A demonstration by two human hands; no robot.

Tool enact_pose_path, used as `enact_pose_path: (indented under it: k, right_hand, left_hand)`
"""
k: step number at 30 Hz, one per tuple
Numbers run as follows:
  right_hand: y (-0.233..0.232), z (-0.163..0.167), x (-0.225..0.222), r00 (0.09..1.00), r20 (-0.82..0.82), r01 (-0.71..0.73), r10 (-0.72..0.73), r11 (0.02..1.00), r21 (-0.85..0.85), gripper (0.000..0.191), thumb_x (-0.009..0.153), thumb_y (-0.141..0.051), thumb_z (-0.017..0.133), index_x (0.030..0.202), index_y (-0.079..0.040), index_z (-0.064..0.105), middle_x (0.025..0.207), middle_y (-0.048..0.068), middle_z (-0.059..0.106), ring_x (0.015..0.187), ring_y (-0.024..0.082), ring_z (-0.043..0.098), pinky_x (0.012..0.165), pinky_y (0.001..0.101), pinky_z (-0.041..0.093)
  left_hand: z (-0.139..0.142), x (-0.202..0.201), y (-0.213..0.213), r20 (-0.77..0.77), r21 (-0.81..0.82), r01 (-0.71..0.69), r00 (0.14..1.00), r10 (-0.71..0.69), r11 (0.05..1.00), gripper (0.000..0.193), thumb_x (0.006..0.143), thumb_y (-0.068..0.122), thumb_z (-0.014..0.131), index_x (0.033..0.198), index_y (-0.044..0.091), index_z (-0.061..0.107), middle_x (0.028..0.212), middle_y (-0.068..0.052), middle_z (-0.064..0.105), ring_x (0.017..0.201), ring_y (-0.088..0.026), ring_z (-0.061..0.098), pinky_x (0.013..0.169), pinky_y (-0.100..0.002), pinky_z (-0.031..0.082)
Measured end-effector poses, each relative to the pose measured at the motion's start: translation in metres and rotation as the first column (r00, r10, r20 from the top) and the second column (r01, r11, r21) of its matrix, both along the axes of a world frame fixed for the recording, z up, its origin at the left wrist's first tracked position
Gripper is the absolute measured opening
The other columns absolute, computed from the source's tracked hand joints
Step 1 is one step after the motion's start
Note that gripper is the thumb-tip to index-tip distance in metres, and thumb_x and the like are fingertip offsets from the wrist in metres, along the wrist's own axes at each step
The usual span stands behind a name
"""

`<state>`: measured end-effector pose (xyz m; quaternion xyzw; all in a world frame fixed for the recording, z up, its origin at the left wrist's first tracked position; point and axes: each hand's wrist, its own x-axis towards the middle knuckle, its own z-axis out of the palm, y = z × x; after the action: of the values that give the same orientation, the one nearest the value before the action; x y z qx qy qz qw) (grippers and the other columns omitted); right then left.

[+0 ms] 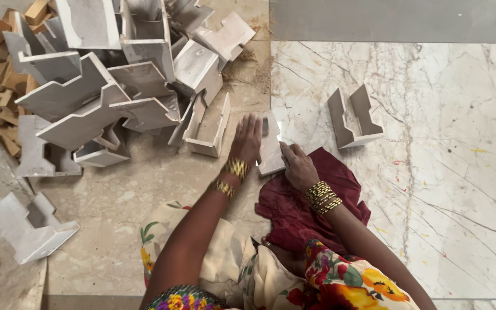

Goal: The person sits on the floor and sands plaster molding pieces one at a time using a small sanding block, rubbing the edges and surfaces of each piece, then places the finished piece onto a growing pile of sanded moldings beside them.

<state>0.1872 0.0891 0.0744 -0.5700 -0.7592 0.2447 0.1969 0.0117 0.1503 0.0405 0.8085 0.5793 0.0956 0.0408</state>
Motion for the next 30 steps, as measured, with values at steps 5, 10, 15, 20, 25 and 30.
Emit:
enact_pose_path:
  k: [5, 10, 15, 20, 25, 30]
  right_hand:
    - [0.000, 0.000, 0.000, 1.000, 0.009, 0.025, -0.026, 0.999, 0.019, 0.042, 0.102, -0.017, 0.051, 0.144, -0.011, 0.054, 0.115, 0.013, 0.062, 0.104, 0.032, 0.063, 0.089, 0.0456, 0.050]
    - [0.002, -0.002, 0.002, 0.999, 0.031, 0.011, -0.011, 1.000, -0.002, 0.042, 0.102, -0.018, 0.052, 0.144, -0.012, 0.054, 0.116, 0.013, 0.062, 0.102, 0.031, 0.064, 0.091, 0.0454, 0.050]
    - [0.002, -0.002, 0.004, 1.000, -0.008, -0.004, 0.005, 1.000, 0.016, 0.043, 0.104, -0.020, 0.052, 0.146, -0.012, 0.053, 0.117, 0.013, 0.063, 0.105, 0.030, 0.064, 0.093, 0.0463, 0.052]
    - [-0.007, 0.000, 0.012, 0.999, -0.014, 0.042, -0.043, 0.998, -0.053, 0.044, 0.103, -0.023, 0.052, 0.147, -0.014, 0.055, 0.125, 0.013, 0.063, 0.111, 0.032, 0.063, 0.096, 0.0467, 0.051]
    - [-0.023, -0.005, 0.019, 0.987, -0.136, -0.042, 0.081, 0.961, 0.274, 0.047, 0.104, -0.021, 0.060, 0.147, -0.003, 0.056, 0.143, 0.022, 0.055, 0.127, 0.044, 0.053, 0.103, 0.0520, 0.044]
    - [-0.032, -0.011, 0.030, 0.858, -0.511, 0.079, -0.049, 0.996, 0.036, 0.031, 0.093, -0.019, 0.075, 0.121, -0.007, 0.070, 0.126, 0.014, 0.066, 0.106, 0.024, 0.068, 0.085, 0.0356, 0.061]
  left_hand:
    - [0.006, 0.003, 0.001, 0.136, 0.023, -0.007, 0.991, 0.003, 1.000, 0.064, 0.093, -0.004, 0.050, 0.154, -0.004, 0.031, 0.162, -0.027, 0.028, 0.151, -0.040, 0.025, 0.125, -0.051, 0.022]
    - [0.000, 0.009, -0.100, -0.154, 0.074, 0.168, 0.976, -0.156, 0.983, 0.077, 0.085, -0.020, 0.038, 0.158, 0.002, 0.030, 0.166, -0.015, 0.025, 0.156, -0.027, 0.022, 0.126, -0.039, 0.020]
    - [-0.002, 0.020, -0.148, 0.118, 0.116, 0.161, 0.978, -0.174, 0.980, 0.068, 0.089, -0.017, 0.033, 0.153, 0.004, 0.040, 0.161, -0.016, 0.040, 0.150, -0.026, 0.035, 0.121, -0.040, 0.031]
    - [0.007, 0.011, -0.138, 0.549, -0.577, -0.139, 0.663, 0.509, 0.805, 0.032, 0.108, 0.014, 0.043, 0.137, 0.006, 0.055, 0.113, -0.016, 0.074, 0.101, -0.028, 0.075, 0.085, -0.039, 0.063]
    - [-0.004, 0.002, -0.118, 0.765, -0.419, -0.235, 0.430, 0.480, 0.877, 0.023, 0.099, 0.020, 0.064, 0.112, 0.001, 0.070, 0.092, -0.014, 0.077, 0.080, -0.022, 0.074, 0.071, -0.037, 0.059]
    - [-0.023, 0.028, -0.103, 0.839, -0.436, -0.165, 0.283, 0.466, 0.885, 0.041, 0.094, 0.027, 0.072, 0.123, 0.000, 0.062, 0.119, -0.017, 0.071, 0.107, -0.022, 0.070, 0.093, -0.036, 0.056]
